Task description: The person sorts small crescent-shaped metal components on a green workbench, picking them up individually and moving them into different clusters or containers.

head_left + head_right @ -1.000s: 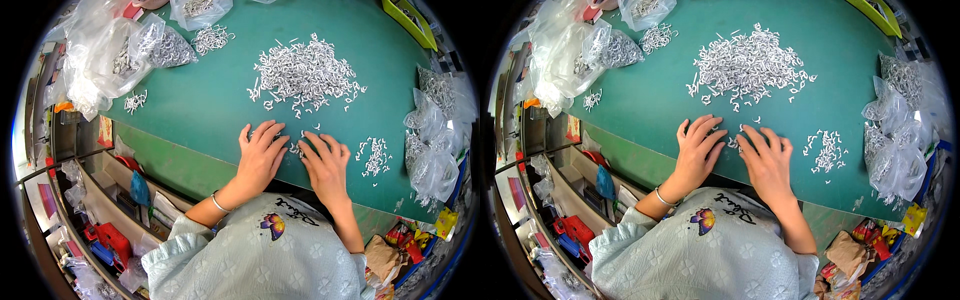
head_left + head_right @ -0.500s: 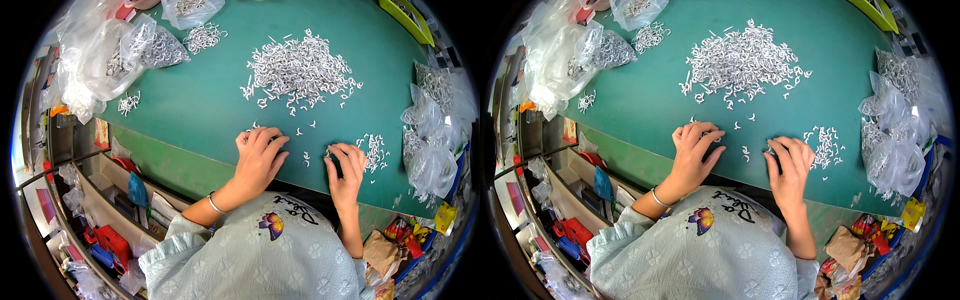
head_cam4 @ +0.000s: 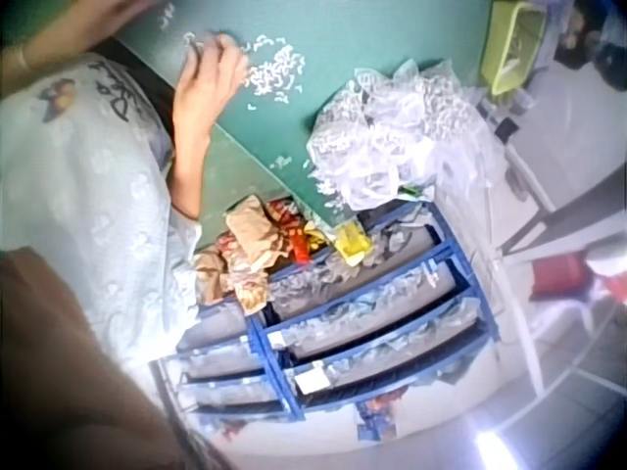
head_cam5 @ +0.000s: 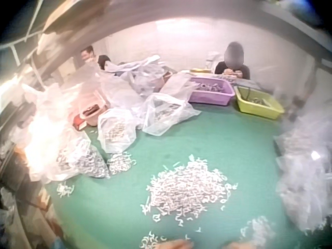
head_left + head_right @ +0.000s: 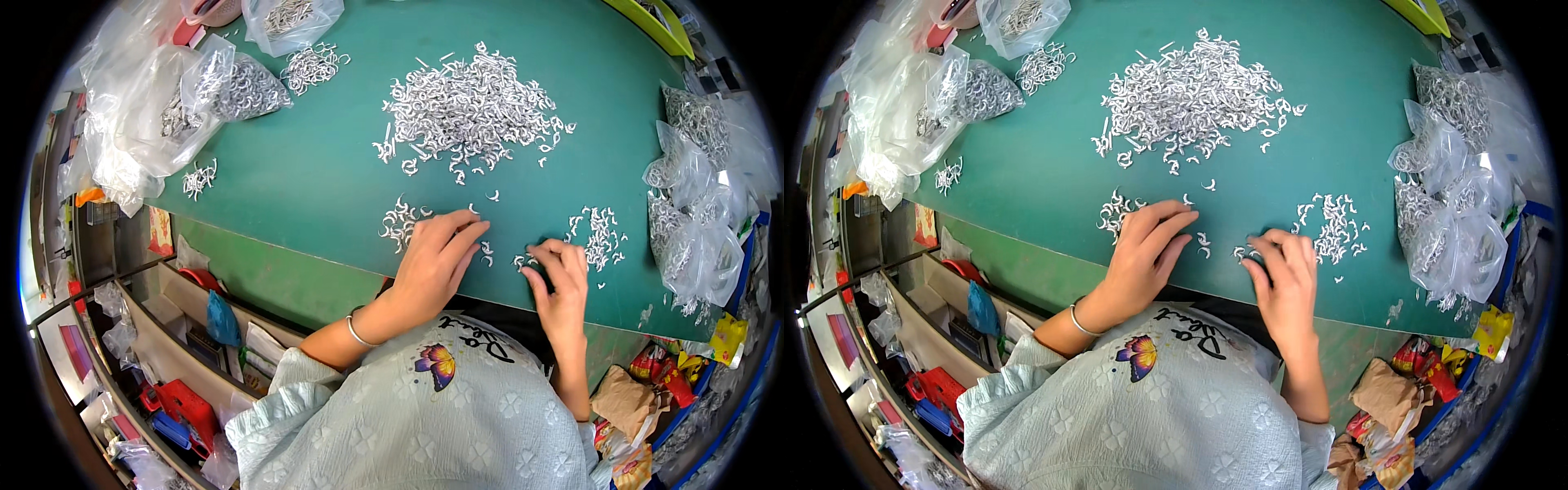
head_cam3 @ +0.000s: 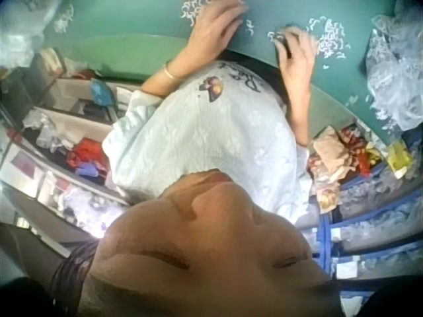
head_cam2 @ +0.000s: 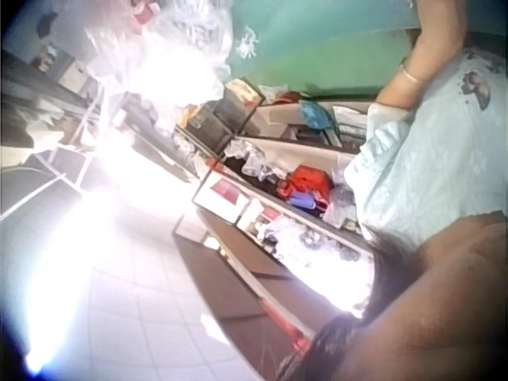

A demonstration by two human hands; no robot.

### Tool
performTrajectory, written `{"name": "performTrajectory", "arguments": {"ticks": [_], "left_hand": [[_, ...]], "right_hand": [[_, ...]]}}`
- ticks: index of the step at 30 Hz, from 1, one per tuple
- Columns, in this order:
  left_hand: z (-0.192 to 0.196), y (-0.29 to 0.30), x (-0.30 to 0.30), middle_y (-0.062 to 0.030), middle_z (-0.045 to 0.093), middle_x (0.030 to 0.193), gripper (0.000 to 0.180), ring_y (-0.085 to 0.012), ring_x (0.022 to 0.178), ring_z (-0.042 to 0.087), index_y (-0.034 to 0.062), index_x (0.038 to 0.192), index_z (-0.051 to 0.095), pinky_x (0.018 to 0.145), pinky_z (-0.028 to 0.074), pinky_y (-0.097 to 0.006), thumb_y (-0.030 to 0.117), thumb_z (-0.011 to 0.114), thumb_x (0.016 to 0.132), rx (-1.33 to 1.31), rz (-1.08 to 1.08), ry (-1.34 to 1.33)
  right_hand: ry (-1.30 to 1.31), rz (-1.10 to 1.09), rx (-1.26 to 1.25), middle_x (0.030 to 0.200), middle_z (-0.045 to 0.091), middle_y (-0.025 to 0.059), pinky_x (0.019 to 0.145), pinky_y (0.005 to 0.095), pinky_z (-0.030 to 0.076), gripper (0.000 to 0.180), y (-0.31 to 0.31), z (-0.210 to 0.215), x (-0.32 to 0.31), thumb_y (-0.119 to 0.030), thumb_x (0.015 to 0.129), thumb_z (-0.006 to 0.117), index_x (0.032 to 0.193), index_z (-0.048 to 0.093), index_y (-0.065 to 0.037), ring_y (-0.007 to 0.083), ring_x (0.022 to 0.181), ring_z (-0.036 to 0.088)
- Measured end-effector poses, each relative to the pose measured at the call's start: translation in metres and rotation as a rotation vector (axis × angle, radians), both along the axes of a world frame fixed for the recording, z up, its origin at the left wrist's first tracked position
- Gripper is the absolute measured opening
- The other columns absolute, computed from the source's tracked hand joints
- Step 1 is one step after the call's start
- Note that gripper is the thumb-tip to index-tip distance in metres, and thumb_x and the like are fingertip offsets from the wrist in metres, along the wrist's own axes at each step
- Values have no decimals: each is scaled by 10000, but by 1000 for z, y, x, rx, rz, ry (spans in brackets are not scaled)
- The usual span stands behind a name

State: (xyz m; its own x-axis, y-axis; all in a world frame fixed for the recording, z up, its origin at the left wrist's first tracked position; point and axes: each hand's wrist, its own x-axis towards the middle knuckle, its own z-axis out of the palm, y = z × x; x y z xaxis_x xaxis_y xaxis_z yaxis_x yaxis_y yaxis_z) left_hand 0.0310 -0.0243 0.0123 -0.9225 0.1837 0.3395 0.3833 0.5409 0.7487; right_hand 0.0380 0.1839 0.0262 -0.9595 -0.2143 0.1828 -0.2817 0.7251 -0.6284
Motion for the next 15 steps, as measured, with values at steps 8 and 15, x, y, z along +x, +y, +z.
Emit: {"name": "performTrajectory", "arguments": {"ticks": [8,15], "left_hand": [[-1,-7,18,-83,602,1000,313,-258,888,575,31,1050,650,747,425,-360,-6,730,750,-16,-25,-67],[2,6,20,-74,590,986,317,-248,870,563,51,1031,658,741,415,-358,6,749,731,-38,-74,-65]], "right_hand": [[-56,-66,-112,939,586,121,746,391,480,235,2,2,6,35,736,728,961,667,4,309,861,571],[-161,78,-124,936,556,110,729,390,481,229,0,4,13,42,718,731,926,643,0,300,858,579]]}}
